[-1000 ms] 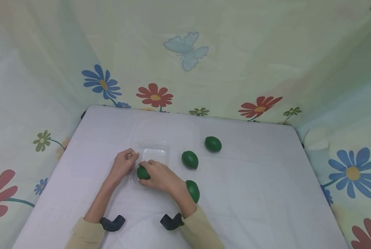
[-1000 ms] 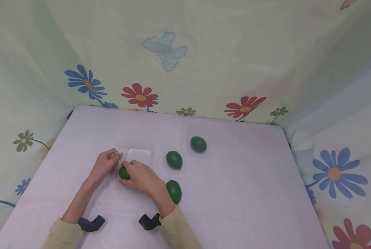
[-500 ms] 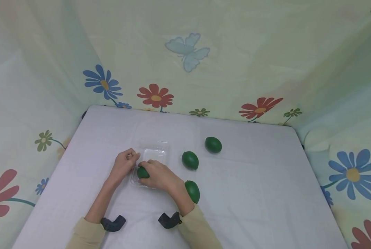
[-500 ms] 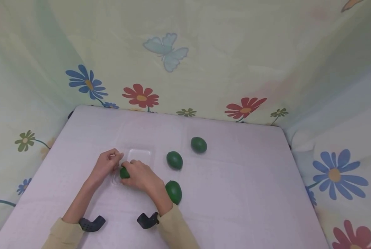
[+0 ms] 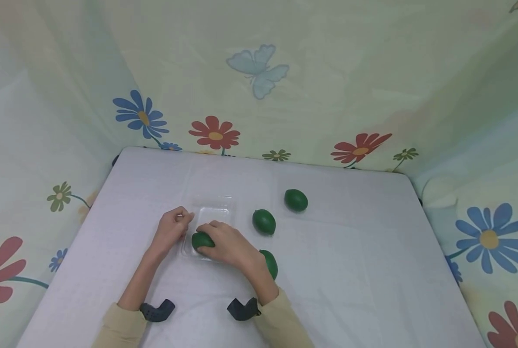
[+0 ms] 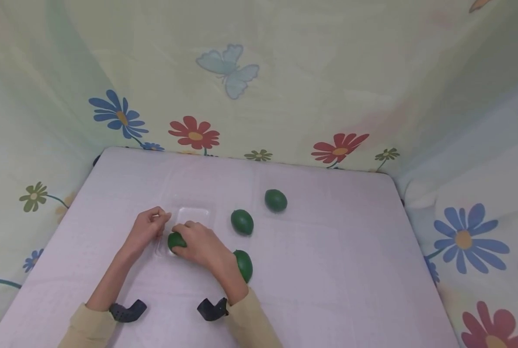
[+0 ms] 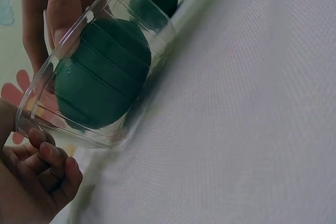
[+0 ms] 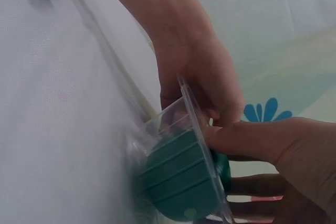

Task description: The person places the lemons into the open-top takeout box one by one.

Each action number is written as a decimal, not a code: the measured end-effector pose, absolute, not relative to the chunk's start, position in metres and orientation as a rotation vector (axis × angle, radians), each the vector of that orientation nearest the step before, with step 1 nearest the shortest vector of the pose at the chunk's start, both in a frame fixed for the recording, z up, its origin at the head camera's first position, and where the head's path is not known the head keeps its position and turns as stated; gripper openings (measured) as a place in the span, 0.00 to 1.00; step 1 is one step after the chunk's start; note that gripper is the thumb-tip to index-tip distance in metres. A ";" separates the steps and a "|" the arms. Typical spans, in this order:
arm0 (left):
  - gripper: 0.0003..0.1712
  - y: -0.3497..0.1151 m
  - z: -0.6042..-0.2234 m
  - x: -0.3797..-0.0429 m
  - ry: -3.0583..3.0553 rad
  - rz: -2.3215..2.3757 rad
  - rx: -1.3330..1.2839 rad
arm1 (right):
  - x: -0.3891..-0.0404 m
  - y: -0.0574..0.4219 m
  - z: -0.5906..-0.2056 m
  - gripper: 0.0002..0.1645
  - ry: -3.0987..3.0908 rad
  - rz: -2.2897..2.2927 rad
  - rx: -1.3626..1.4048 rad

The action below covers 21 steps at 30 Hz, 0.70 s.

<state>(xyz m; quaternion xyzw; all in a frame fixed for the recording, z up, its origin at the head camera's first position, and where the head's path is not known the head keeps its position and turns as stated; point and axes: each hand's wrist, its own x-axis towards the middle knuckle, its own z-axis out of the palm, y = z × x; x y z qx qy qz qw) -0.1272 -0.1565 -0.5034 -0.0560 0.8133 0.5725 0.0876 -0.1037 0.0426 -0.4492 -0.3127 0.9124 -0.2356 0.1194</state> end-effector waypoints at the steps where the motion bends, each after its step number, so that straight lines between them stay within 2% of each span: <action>1: 0.16 -0.156 -0.503 -0.127 2.424 1.704 -0.165 | -0.102 0.045 -0.448 0.24 2.680 -0.698 -0.928; 9: 0.15 -0.158 -0.502 -0.126 2.403 1.724 -0.157 | -0.084 0.071 -0.437 0.18 2.798 -0.779 -1.005; 21: 0.18 -0.159 -0.499 -0.125 2.409 1.725 -0.147 | -0.051 0.120 -0.417 0.15 2.958 -0.912 -1.083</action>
